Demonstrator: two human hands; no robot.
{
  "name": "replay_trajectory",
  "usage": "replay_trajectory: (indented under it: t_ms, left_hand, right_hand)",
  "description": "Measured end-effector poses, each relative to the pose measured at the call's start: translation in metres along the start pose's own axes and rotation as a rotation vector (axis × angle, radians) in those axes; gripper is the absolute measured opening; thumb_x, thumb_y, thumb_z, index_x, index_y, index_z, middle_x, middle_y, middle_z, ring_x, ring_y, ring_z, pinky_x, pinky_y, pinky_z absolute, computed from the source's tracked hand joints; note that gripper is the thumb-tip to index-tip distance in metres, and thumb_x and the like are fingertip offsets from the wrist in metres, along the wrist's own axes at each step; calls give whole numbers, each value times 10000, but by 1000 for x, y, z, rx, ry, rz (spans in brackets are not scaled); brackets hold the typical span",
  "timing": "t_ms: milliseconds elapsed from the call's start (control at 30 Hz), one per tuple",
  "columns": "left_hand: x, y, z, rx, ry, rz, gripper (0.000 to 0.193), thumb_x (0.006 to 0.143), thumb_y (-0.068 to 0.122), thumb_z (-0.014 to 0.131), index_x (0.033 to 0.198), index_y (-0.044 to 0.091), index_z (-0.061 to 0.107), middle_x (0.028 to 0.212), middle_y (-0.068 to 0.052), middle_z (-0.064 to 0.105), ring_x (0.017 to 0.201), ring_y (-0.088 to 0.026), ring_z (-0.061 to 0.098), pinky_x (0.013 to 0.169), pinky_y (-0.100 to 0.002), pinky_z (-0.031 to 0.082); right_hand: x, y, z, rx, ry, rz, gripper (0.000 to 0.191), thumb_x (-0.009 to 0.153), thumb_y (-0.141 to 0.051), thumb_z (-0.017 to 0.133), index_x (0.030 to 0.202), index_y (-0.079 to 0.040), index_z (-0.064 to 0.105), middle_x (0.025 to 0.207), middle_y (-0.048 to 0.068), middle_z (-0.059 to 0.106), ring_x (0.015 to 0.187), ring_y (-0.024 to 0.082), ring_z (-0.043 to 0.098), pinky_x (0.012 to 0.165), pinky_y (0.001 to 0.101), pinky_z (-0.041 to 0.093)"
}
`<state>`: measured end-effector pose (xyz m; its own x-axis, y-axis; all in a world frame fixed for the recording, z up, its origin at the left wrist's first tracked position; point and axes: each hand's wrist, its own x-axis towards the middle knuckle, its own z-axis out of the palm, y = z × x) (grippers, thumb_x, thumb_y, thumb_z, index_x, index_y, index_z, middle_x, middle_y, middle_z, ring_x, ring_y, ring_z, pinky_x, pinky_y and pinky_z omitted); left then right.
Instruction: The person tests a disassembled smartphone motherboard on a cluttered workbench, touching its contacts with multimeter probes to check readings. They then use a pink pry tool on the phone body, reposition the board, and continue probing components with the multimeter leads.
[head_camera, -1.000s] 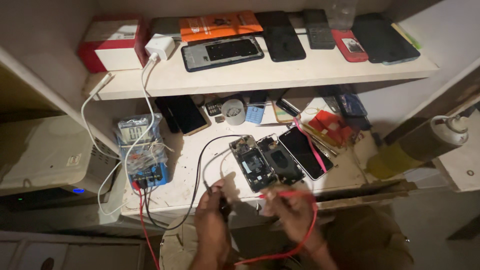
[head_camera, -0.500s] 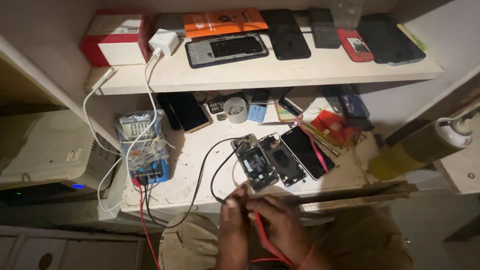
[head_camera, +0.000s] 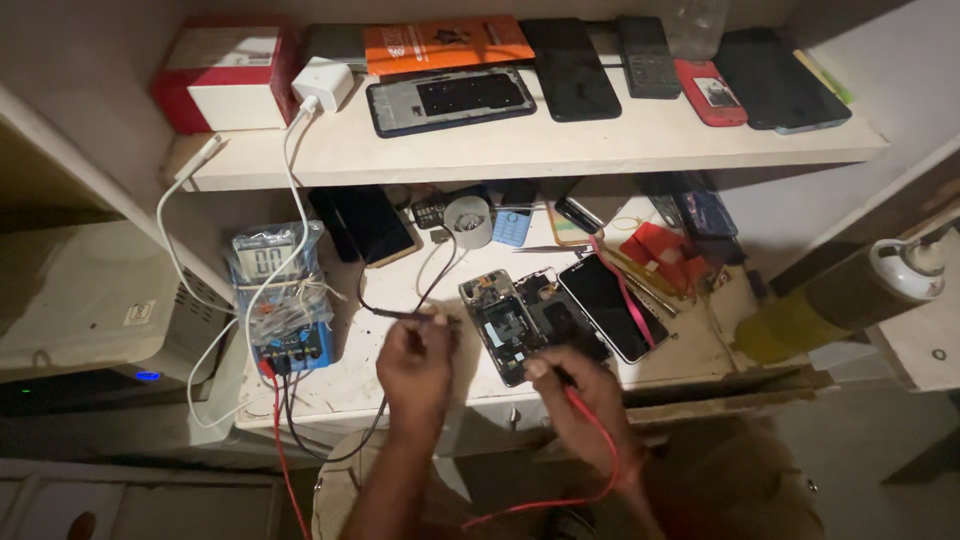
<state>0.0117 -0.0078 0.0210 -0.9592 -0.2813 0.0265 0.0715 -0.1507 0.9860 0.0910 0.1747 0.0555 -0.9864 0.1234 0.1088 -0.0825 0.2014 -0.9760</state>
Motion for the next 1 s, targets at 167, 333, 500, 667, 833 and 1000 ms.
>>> replay_trajectory:
  t_ms: [167,333,500,667,833,1000]
  left_hand:
    - [35,-4,3,105,-59,304,184,915,75,720,1043,35,595,1003,-61,746,933,-124,717,847,-258,560]
    - [38,-15,1,346,33,138,222,870,112,788,1013,33,638,940,-79,785,873,-130,747,825,-268,565]
    - [52,-20,-5,265,-6,132,183,867,133,799,1028,64,747,909,-38,805,841,-101,755,784,-250,571]
    - [54,-23,-7,239,21,28,186,894,179,801,1042,78,753,848,-75,802,737,-107,690,698,-248,544]
    - [55,-15,-10,292,7,56,187,879,205,784,1025,90,758,898,-38,818,776,-88,744,732,-245,567]
    - [52,-6,-10,331,-28,64,191,884,217,765,1031,97,744,913,-54,823,844,-118,788,779,-267,583]
  right_hand:
    - [29,7,-1,143,-60,-81,256,1023,-106,518,1213,7,646,929,60,730,813,107,647,760,264,551]
    - [78,26,9,-50,-11,-31,258,981,-86,510,1232,-45,554,869,80,758,728,113,699,672,265,573]
    - [113,73,33,51,50,-258,171,922,55,663,1074,7,600,919,106,762,841,126,744,752,253,588]
    - [110,102,36,104,101,-348,141,930,60,665,1044,-11,707,899,90,768,817,99,714,737,244,579]
    - [107,99,40,-114,131,-450,185,888,40,695,1045,-23,770,881,58,732,793,79,660,713,230,537]
    - [107,97,45,-67,143,-265,128,870,9,753,992,-21,776,866,33,747,775,47,644,676,216,529]
